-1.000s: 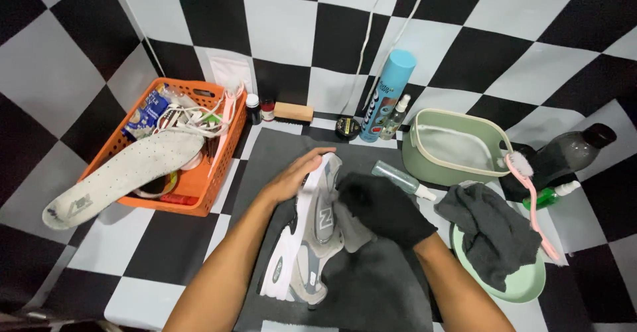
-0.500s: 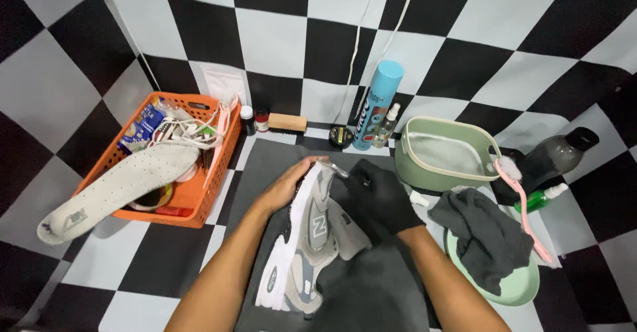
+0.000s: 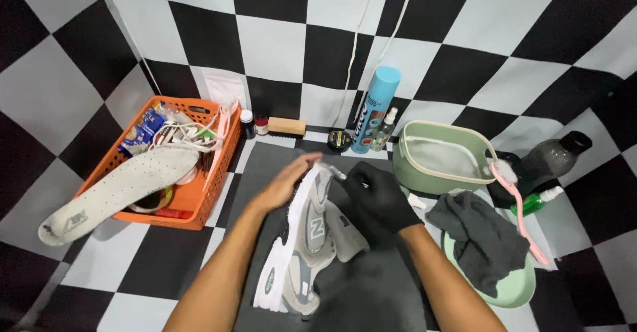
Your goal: Cleaning a white sneaker using a cloth and cleaning solution
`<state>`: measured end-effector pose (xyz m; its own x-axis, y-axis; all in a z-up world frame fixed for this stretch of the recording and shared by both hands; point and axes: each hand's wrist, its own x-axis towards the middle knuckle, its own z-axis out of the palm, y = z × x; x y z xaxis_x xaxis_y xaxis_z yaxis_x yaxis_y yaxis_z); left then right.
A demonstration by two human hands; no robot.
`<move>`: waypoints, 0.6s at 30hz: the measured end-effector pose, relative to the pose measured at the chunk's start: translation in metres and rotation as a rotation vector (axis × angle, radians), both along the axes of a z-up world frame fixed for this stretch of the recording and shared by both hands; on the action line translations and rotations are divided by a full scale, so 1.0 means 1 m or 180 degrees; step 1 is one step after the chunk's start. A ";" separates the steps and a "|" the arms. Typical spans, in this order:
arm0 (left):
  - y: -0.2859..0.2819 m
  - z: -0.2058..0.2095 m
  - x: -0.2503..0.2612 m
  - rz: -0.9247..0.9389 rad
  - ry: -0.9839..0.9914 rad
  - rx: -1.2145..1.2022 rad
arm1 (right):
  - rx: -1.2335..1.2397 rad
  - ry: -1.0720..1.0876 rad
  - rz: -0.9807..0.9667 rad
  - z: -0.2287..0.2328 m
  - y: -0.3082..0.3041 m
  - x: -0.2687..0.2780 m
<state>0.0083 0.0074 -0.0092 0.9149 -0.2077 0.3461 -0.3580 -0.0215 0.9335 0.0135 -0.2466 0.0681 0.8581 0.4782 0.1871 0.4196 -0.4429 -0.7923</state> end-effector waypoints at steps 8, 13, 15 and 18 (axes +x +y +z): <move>-0.019 0.164 -0.115 0.1112 -0.2165 0.0805 | -0.0301 0.0092 -0.0283 0.012 0.004 -0.011; -0.055 0.237 -0.211 0.0352 -0.2249 0.1296 | -0.0120 -0.0142 0.0711 0.032 0.005 -0.030; -0.051 0.238 -0.220 -0.0038 -0.2485 0.1416 | -0.0196 -0.0262 0.0383 0.024 0.002 -0.026; -0.052 0.249 -0.229 -0.0382 -0.2872 0.1827 | -0.0347 -0.0312 0.0056 0.025 0.005 -0.028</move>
